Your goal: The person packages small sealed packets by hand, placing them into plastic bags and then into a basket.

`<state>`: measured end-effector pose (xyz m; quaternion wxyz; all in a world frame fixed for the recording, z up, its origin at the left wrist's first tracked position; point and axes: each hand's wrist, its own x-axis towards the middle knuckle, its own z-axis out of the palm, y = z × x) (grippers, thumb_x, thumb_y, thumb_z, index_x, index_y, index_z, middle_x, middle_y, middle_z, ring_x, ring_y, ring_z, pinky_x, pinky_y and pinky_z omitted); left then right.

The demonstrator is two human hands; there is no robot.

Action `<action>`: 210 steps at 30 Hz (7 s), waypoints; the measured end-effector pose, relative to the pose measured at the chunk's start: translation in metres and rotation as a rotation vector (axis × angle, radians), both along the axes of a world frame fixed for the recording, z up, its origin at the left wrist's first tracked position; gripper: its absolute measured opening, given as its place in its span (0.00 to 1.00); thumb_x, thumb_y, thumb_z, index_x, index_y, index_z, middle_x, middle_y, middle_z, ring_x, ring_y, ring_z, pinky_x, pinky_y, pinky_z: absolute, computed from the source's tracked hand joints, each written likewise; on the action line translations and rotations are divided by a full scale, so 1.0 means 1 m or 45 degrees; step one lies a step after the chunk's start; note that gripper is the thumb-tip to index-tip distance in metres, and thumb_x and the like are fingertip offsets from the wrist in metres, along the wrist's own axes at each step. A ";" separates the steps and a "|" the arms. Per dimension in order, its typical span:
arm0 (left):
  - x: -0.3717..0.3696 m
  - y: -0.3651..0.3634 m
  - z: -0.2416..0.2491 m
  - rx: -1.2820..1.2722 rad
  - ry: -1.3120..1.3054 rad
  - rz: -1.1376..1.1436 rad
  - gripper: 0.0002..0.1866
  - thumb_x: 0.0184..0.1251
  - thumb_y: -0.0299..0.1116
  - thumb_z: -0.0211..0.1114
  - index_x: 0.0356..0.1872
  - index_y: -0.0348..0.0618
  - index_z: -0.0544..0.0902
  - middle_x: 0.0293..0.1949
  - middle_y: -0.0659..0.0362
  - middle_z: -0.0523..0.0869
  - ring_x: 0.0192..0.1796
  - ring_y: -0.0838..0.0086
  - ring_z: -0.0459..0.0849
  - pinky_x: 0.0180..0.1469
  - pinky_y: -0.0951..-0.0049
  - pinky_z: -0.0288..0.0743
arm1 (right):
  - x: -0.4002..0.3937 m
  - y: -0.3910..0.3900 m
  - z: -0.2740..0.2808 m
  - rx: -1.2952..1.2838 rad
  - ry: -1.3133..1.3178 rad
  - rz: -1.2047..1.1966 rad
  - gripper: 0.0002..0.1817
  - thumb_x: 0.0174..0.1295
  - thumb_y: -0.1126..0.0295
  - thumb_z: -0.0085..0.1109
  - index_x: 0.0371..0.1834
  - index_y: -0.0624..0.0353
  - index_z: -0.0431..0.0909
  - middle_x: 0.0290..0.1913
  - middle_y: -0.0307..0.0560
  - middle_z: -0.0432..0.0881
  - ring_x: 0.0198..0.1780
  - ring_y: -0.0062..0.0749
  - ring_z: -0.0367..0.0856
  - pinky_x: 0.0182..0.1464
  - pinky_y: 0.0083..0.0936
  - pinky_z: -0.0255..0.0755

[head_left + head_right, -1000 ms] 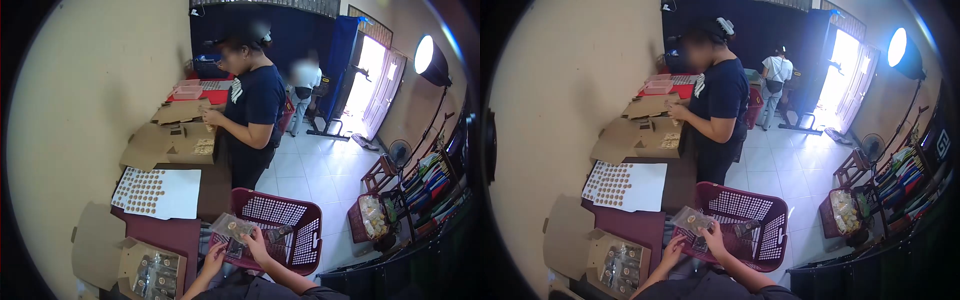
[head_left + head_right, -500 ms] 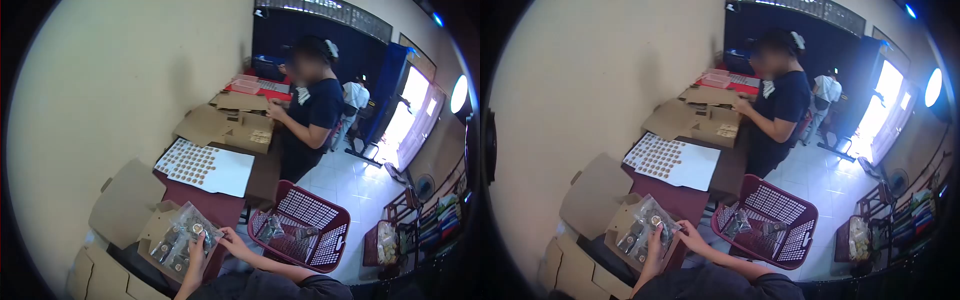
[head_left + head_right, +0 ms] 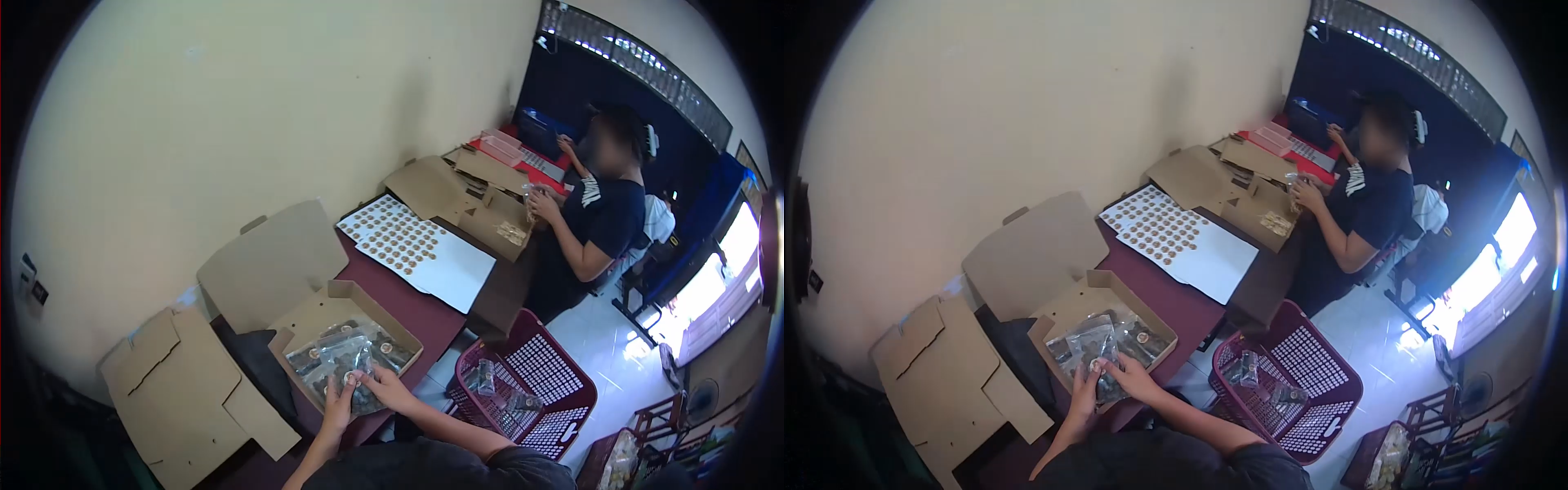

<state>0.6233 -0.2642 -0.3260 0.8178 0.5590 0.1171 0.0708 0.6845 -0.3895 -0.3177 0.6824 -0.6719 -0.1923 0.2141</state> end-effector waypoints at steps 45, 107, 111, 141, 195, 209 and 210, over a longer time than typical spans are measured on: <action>-0.027 0.039 0.006 0.441 0.018 0.315 0.26 0.70 0.46 0.51 0.56 0.33 0.65 0.50 0.49 0.77 0.54 0.69 0.75 0.55 0.70 0.66 | 0.004 0.047 0.011 0.085 0.262 0.432 0.17 0.68 0.63 0.49 0.52 0.63 0.71 0.42 0.36 0.77 0.42 0.15 0.71 0.45 0.17 0.67; 0.002 0.000 0.006 0.252 0.111 -0.457 0.24 0.68 0.36 0.56 0.60 0.36 0.63 0.53 0.54 0.71 0.54 0.73 0.71 0.54 0.74 0.68 | -0.008 -0.026 0.008 0.090 0.158 -0.351 0.23 0.60 0.63 0.61 0.52 0.66 0.69 0.47 0.43 0.77 0.49 0.21 0.72 0.54 0.22 0.66; -0.007 -0.006 0.001 0.185 0.170 -0.142 0.26 0.70 0.38 0.53 0.63 0.35 0.60 0.57 0.52 0.68 0.58 0.71 0.69 0.58 0.73 0.64 | -0.013 -0.014 0.000 0.258 0.224 -0.245 0.24 0.62 0.60 0.58 0.53 0.67 0.68 0.47 0.43 0.77 0.48 0.24 0.73 0.53 0.24 0.67; 0.031 -0.006 -0.011 0.316 0.252 0.177 0.32 0.70 0.42 0.52 0.68 0.34 0.53 0.64 0.51 0.63 0.65 0.67 0.62 0.65 0.72 0.53 | 0.055 0.000 -0.037 -0.055 -0.012 0.187 0.31 0.66 0.55 0.48 0.62 0.71 0.59 0.60 0.58 0.69 0.61 0.38 0.66 0.63 0.28 0.58; -0.068 0.050 -0.024 0.328 0.109 -0.145 0.22 0.71 0.42 0.51 0.56 0.34 0.66 0.50 0.55 0.74 0.51 0.74 0.73 0.55 0.74 0.65 | -0.078 0.043 -0.041 0.097 0.152 -0.049 0.26 0.66 0.61 0.50 0.62 0.63 0.60 0.53 0.48 0.74 0.54 0.28 0.69 0.58 0.27 0.62; -0.004 0.058 -0.029 0.312 0.072 0.335 0.28 0.73 0.45 0.46 0.62 0.28 0.62 0.58 0.49 0.70 0.59 0.69 0.68 0.62 0.72 0.59 | 0.030 0.056 0.001 0.067 0.180 0.441 0.29 0.67 0.55 0.47 0.61 0.68 0.60 0.42 0.45 0.76 0.36 0.22 0.71 0.38 0.20 0.67; -0.003 0.056 -0.025 0.184 0.032 0.336 0.27 0.73 0.43 0.46 0.62 0.29 0.62 0.58 0.50 0.69 0.61 0.70 0.67 0.62 0.73 0.58 | 0.035 0.062 -0.016 0.059 0.178 0.459 0.29 0.67 0.55 0.47 0.61 0.68 0.60 0.42 0.45 0.76 0.36 0.22 0.71 0.38 0.20 0.67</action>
